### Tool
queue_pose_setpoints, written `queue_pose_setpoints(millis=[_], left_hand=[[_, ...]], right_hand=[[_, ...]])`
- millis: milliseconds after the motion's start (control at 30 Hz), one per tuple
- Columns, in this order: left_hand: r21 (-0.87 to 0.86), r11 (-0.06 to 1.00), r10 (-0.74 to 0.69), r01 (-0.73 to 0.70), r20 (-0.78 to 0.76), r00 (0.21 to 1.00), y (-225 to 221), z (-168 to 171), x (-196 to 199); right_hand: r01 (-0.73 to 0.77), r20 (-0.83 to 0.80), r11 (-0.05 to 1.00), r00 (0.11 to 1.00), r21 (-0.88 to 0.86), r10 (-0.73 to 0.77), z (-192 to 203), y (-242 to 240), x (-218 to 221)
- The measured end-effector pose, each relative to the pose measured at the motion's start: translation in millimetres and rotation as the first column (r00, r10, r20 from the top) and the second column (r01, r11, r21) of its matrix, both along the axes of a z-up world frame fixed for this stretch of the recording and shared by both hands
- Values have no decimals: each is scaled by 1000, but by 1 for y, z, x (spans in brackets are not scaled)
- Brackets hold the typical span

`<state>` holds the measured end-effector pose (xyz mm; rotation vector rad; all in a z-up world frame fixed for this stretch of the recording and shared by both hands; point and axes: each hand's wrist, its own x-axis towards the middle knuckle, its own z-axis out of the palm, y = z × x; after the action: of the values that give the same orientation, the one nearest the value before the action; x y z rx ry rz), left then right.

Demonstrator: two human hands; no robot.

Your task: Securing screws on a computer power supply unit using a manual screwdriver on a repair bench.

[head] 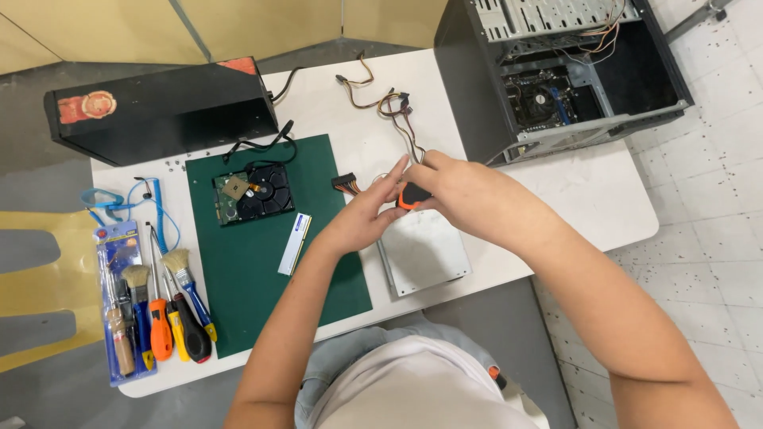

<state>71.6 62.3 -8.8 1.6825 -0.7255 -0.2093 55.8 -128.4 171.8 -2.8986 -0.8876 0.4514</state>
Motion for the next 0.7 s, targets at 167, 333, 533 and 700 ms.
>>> queue_pose_setpoints(millis=[167,333,533,700], left_hand=[[-118,993,11,-1,84,996,-18,-18,3],[-69,984,166,-163,47,985,-21,7,-3],[-33,999,-3,1,-63,998,-5,6,2],[-225,973,17,-47,-133,991,-18,0,-5]], right_hand=[[87,396,993,917,-74,-51,-48,-5,15],[179,155,979,975,-102,-162,-22,-17,19],[-68,183,997,980,-25,71,18,-10,-3],[-1,427,999,904,-50,22,-40,-20,16]])
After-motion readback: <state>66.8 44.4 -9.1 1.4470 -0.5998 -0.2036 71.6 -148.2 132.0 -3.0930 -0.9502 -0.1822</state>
